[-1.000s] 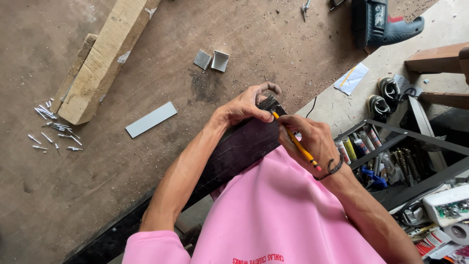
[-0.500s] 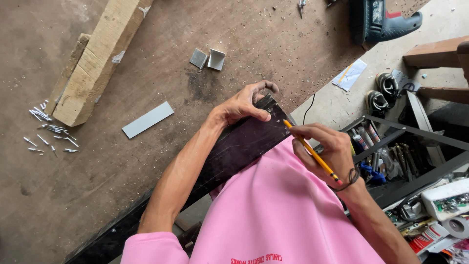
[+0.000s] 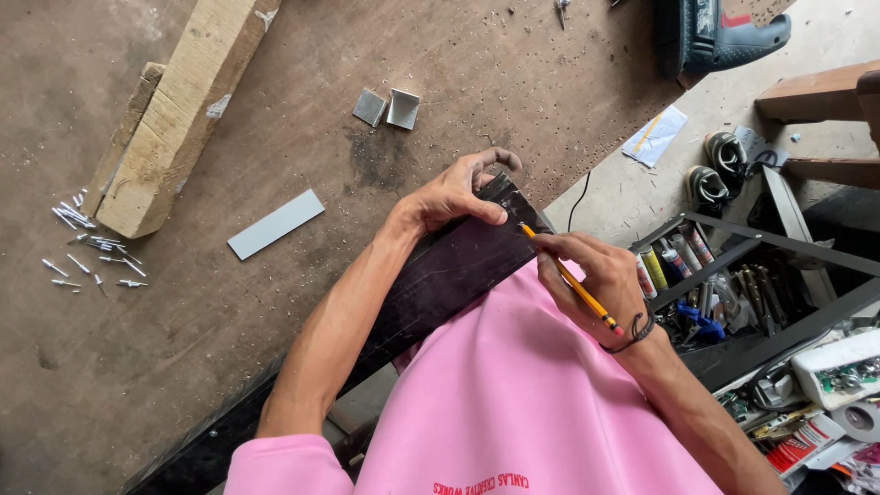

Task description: Assembling small components onto a base strip using a power drill, pencil, and hand stapler on a workbench.

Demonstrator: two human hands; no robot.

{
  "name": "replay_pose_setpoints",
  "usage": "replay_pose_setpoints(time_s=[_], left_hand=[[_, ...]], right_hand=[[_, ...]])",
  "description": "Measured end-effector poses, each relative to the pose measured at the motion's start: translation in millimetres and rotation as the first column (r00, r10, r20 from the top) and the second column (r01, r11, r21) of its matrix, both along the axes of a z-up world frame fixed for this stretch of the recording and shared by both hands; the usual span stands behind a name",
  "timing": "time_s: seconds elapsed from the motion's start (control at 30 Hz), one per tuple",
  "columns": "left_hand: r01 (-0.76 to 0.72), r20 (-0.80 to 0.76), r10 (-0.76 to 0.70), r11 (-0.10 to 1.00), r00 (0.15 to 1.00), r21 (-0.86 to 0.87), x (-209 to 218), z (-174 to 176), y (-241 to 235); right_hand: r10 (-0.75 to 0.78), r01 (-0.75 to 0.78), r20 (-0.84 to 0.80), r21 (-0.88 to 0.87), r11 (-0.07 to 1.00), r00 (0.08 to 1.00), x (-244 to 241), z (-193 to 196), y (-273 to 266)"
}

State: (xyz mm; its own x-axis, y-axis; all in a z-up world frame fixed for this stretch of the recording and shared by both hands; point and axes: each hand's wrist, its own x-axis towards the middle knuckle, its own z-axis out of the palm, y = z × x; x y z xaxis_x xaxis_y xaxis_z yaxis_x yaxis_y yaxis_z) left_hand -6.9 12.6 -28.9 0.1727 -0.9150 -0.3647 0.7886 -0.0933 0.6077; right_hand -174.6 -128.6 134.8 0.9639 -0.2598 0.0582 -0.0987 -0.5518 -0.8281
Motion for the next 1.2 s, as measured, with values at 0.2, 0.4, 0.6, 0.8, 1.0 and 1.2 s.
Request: replay_pose_setpoints(time_s=[0.2, 0.4, 0.6, 0.8, 1.0, 1.2], left_hand=[[0.001, 0.006, -0.001, 1.0, 1.0, -0.001, 1, 3, -1], [-0.007, -0.003, 0.007, 1.0, 1.0, 0.007, 0, 4, 0], [-0.004, 0.002, 0.003, 1.0, 1.0, 0.011, 0, 3, 0], [-0.001, 0.005, 0.001, 1.0, 1.0, 0.023, 1, 6, -1], [-0.005, 0.004, 0.005, 1.0, 1.0, 0.022, 0, 3, 0], [0.013, -0.014, -0.012, 1.0, 1.0, 0.026, 1, 1, -1]], right_hand=[[0.021, -0.02, 0.015, -0.036, 0.999, 1.0, 1, 0, 1], [0.04, -0.039, 0.01, -0.041, 0.998, 0.999, 3, 2, -1], [0.046, -0.046, -0.005, -0.004, 0.999, 0.999, 5, 4, -3], [0.051, -0.052, -0.033, -0.023, 0.998, 0.998, 8, 9, -1], [0.054, -0.054, -0.031, 0.004, 0.999, 0.998, 1, 13, -7], [-0.043, 0.042, -0.146, -0.009, 0.999, 0.988, -32, 13, -17]])
